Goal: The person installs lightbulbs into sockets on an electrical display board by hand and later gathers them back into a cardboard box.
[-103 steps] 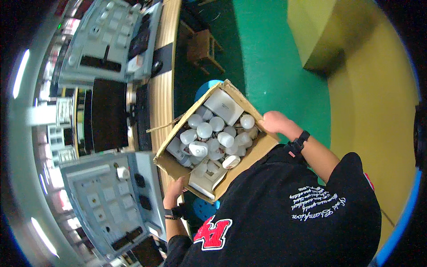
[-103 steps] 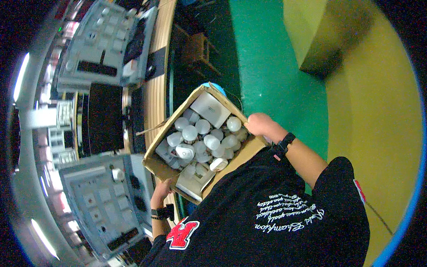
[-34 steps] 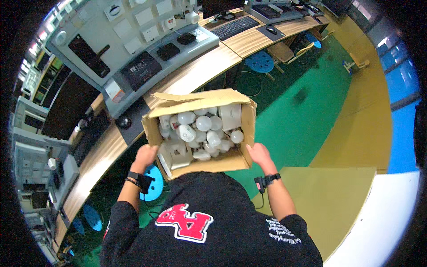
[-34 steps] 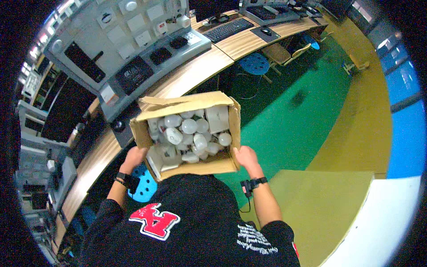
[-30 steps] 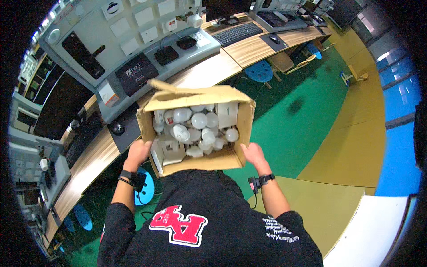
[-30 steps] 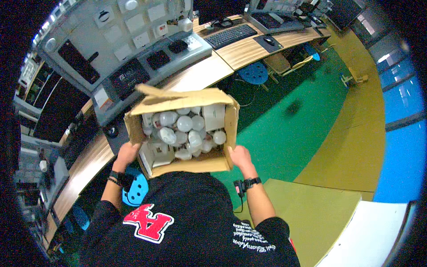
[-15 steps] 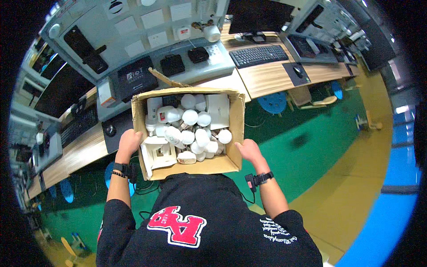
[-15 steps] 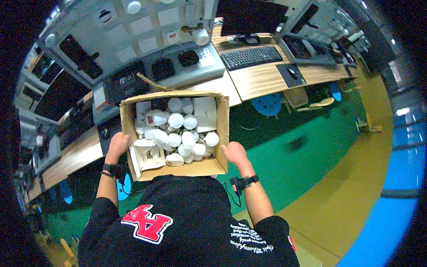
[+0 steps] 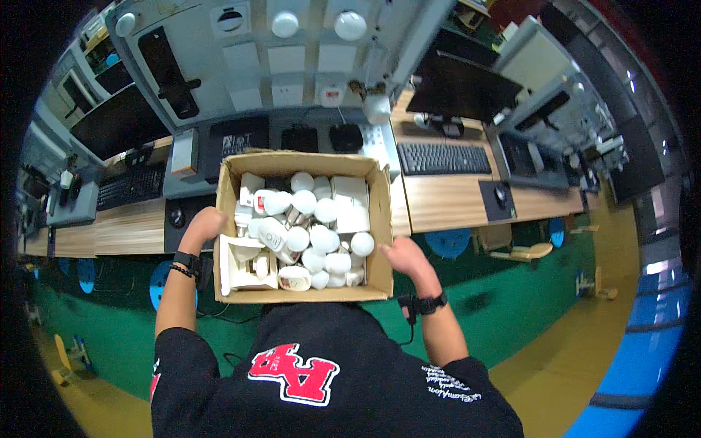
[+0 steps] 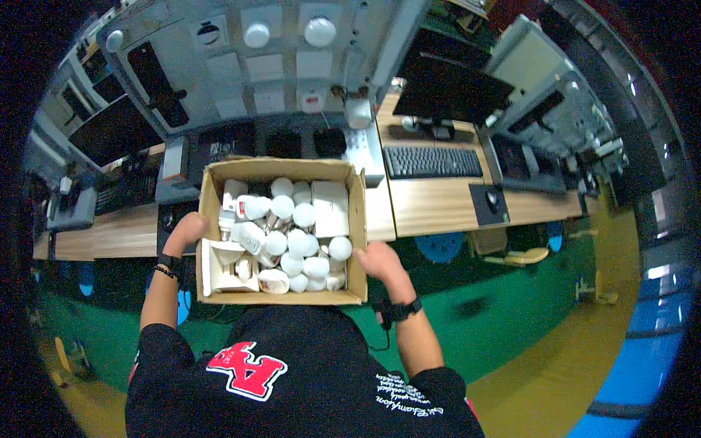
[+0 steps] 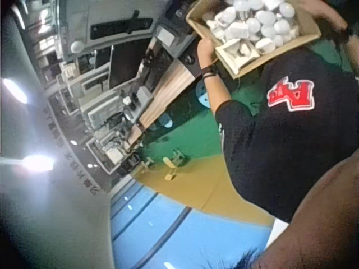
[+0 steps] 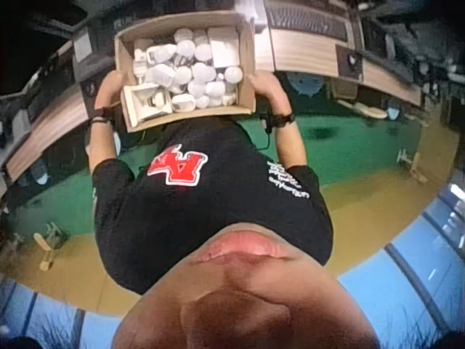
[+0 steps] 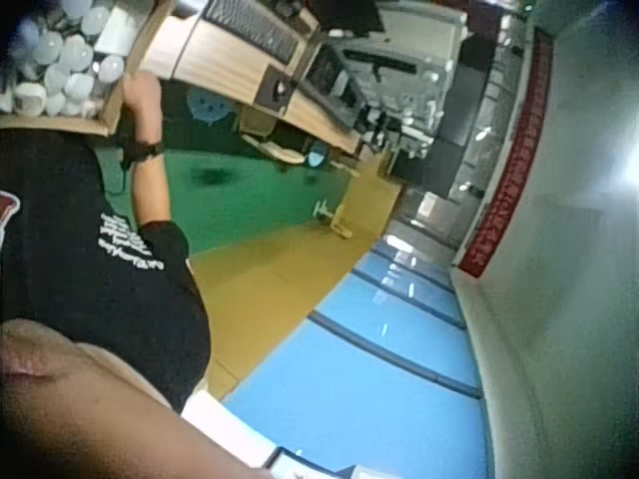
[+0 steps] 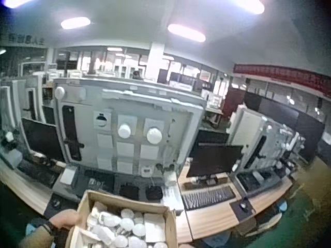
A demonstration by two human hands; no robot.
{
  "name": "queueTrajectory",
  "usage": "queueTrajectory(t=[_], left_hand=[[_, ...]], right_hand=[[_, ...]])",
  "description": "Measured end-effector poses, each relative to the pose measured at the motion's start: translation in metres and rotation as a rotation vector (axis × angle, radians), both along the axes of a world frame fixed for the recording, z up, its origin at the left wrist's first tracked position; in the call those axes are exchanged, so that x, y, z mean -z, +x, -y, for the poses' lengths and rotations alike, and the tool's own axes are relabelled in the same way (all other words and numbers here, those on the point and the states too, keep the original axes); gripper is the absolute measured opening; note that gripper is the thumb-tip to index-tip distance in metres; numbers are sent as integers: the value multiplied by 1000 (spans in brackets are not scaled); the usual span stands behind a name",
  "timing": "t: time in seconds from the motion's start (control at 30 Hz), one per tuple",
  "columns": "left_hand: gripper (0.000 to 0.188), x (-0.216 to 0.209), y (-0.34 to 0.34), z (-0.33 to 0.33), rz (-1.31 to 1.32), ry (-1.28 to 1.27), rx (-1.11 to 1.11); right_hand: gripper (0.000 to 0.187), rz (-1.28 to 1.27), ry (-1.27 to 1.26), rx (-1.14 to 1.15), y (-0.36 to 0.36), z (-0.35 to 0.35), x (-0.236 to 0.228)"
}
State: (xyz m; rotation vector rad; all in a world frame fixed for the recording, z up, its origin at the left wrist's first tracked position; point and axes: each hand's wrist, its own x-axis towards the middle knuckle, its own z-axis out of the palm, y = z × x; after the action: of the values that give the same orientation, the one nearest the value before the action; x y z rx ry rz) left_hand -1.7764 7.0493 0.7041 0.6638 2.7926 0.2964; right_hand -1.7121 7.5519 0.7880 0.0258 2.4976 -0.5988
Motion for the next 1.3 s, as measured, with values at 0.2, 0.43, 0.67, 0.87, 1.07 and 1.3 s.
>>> queueTrajectory(t=[0.2,0.43,0.67,0.87,1.07,1.3], left_hand=[[18,-3,-28,-10,153,-27,136],[18,-6,-38,-19,273,96,124],[52,-22,-54,-20,798,218,-331],[51,-112,-85,-16,689,-308,-46],[55,-229,-181,-73,130,-182,-11],[39,-243,-299,-157,-954,114,95]], right_hand=[[46,99,130,23,-50,-4,-5],[45,179,50,9,-65,-15,3],[39,263,-18,9,-73,-16,-4],[44,304,67,-77,-72,-25,15],[41,293,-10,-2,-67,-20,10],[37,364,2,186,-68,-2,-11]])
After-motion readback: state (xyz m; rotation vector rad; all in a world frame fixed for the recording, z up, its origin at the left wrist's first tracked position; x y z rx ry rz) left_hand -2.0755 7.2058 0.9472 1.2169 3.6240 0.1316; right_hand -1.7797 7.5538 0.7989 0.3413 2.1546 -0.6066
